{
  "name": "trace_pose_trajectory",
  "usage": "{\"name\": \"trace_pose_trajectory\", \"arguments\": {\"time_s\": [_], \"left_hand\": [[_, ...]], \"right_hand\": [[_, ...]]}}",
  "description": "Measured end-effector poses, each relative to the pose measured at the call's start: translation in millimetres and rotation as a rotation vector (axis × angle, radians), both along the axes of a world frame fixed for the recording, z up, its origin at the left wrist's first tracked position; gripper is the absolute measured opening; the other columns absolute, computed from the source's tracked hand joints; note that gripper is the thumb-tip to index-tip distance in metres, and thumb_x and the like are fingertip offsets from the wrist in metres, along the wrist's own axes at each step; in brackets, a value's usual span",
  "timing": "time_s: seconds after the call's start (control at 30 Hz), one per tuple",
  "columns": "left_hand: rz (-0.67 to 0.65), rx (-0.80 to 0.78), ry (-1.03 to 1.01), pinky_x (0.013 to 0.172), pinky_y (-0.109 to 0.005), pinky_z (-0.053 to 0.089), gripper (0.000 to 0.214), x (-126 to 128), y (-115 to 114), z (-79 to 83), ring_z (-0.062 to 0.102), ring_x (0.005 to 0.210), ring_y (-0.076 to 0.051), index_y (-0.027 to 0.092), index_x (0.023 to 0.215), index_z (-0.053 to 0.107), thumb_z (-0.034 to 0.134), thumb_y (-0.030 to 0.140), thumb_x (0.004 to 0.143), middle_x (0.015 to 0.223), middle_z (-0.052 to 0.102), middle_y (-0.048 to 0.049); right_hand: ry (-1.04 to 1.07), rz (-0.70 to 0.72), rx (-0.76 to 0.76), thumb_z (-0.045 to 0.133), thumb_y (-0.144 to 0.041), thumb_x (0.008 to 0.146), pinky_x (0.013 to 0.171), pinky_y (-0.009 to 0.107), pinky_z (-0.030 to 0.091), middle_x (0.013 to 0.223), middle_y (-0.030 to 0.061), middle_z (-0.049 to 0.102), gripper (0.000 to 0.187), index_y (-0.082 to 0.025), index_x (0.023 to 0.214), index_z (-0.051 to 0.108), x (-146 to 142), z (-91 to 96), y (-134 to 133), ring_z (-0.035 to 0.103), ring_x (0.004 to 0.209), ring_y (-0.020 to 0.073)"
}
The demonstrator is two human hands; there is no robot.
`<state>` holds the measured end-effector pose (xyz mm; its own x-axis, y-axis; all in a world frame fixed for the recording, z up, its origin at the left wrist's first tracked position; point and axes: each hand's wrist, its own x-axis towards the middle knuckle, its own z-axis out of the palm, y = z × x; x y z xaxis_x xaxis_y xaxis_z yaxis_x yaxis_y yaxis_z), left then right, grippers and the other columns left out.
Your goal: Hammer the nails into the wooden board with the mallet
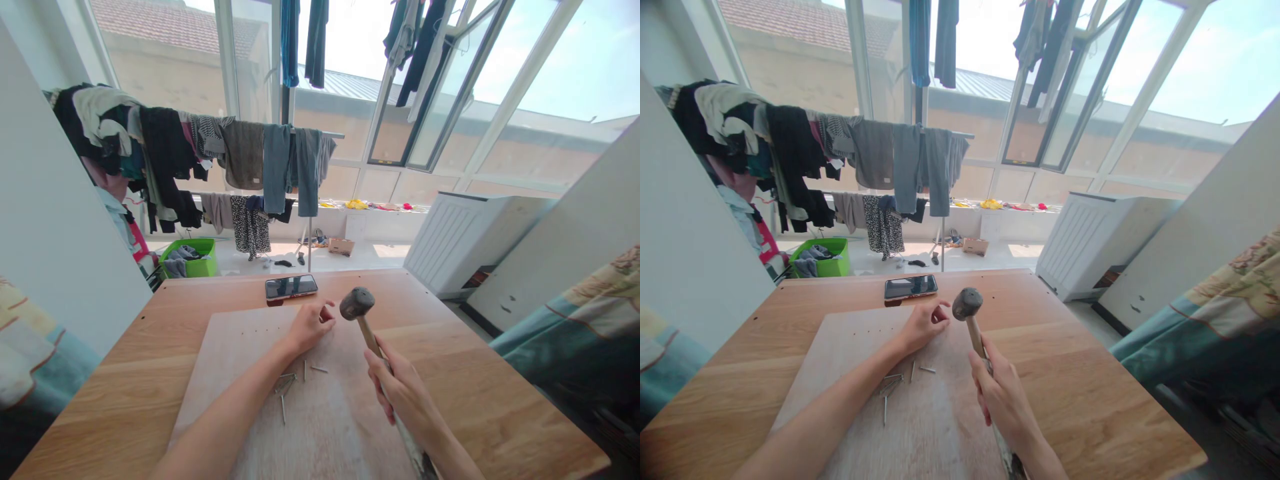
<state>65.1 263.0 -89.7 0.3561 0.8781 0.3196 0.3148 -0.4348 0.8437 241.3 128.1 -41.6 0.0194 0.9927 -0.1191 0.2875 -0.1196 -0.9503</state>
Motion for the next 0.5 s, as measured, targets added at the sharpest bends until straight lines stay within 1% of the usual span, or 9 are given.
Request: {"name": "trace_pose_trajectory", "arguments": {"time_s": [0.07,0.13,0.23,0.27,0.3,0.33,0.4,0.43,0.5], "left_hand": [[-0.013,-0.009,0.003,0.071,-0.027,0.052,0.033,1.2,1.0,-1.1,0.065,0.069,-0.015,0.014,0.111,0.066,0.066,0.011,0.078,0.080,0.072,-0.0019],[-0.014,-0.012,-0.001,0.068,-0.027,0.051,0.035,0.2,2.2,1.4,0.063,0.069,-0.014,0.014,0.111,0.063,0.070,0.016,0.076,0.088,0.071,-0.0032],[0.038,0.016,0.079,0.063,-0.026,0.049,0.032,-10.7,-1.4,16.1,0.058,0.069,-0.013,0.016,0.102,0.060,0.073,0.023,0.073,0.095,0.064,-0.0040],[0.017,0.039,0.154,0.064,-0.026,0.048,0.027,-16.8,-5.7,23.6,0.058,0.069,-0.014,0.017,0.097,0.059,0.072,0.024,0.074,0.094,0.062,-0.0029],[-0.037,0.070,0.255,0.065,-0.027,0.048,0.023,-23.4,-12.0,31.7,0.058,0.071,-0.015,0.018,0.093,0.059,0.070,0.024,0.074,0.091,0.061,-0.0017],[-0.131,0.109,0.375,0.066,-0.027,0.047,0.019,-29.5,-20.3,39.7,0.058,0.073,-0.016,0.019,0.090,0.059,0.069,0.024,0.075,0.088,0.061,-0.0007],[-0.327,0.203,0.628,0.067,-0.028,0.048,0.020,-37.7,-41.2,53.1,0.061,0.078,-0.020,0.020,0.089,0.061,0.071,0.024,0.072,0.090,0.063,-0.0022],[-0.369,0.247,0.740,0.067,-0.030,0.048,0.019,-38.9,-52.4,57.5,0.062,0.079,-0.022,0.020,0.089,0.062,0.071,0.023,0.072,0.090,0.065,-0.0040],[-0.382,0.324,0.907,0.065,-0.032,0.048,0.017,-35.6,-72.0,61.6,0.064,0.077,-0.024,0.019,0.091,0.065,0.065,0.016,0.075,0.089,0.067,-0.0074]], "right_hand": [[0.024,-0.014,-0.037,0.050,-0.052,0.094,0.027,0.016,0.032,0.058,-0.0116,0.043,0.047,-0.019,0.126,0.053,0.2,-8.7,-2.7,0.036,0.032,0.0060],[0.030,-0.020,-0.061,0.051,-0.053,0.092,0.028,0.017,0.033,0.058,-0.0106,0.045,0.047,-0.018,0.123,0.055,1.2,-18.4,-2.9,0.038,0.033,0.0068],[0.038,-0.033,-0.072,0.052,-0.055,0.090,0.029,0.018,0.033,0.057,-0.0101,0.046,0.048,-0.018,0.120,0.056,3.2,-28.9,-0.2,0.039,0.033,0.0077],[0.040,-0.037,-0.074,0.052,-0.056,0.089,0.029,0.018,0.033,0.057,-0.0100,0.046,0.048,-0.018,0.119,0.056,3.6,-30.8,0.7,0.038,0.033,0.0079],[0.043,-0.041,-0.076,0.053,-0.056,0.089,0.028,0.019,0.032,0.057,-0.0099,0.046,0.047,-0.019,0.117,0.057,3.8,-31.9,1.3,0.038,0.033,0.0079],[0.046,-0.042,-0.080,0.054,-0.056,0.088,0.028,0.019,0.031,0.057,-0.0097,0.046,0.045,-0.019,0.113,0.058,3.7,-32.5,1.7,0.038,0.032,0.0080],[0.052,-0.041,-0.084,0.056,-0.057,0.087,0.028,0.019,0.031,0.057,-0.0092,0.047,0.041,-0.020,0.106,0.060,3.2,-32.4,1.7,0.038,0.032,0.0082],[0.055,-0.041,-0.084,0.057,-0.057,0.087,0.028,0.019,0.031,0.056,-0.0091,0.047,0.040,-0.021,0.103,0.060,2.9,-32.2,1.4,0.038,0.032,0.0084],[0.058,-0.043,-0.077,0.057,-0.056,0.087,0.028,0.019,0.032,0.055,-0.0091,0.047,0.038,-0.021,0.102,0.061,2.6,-31.7,0.7,0.039,0.032,0.0087]]}}
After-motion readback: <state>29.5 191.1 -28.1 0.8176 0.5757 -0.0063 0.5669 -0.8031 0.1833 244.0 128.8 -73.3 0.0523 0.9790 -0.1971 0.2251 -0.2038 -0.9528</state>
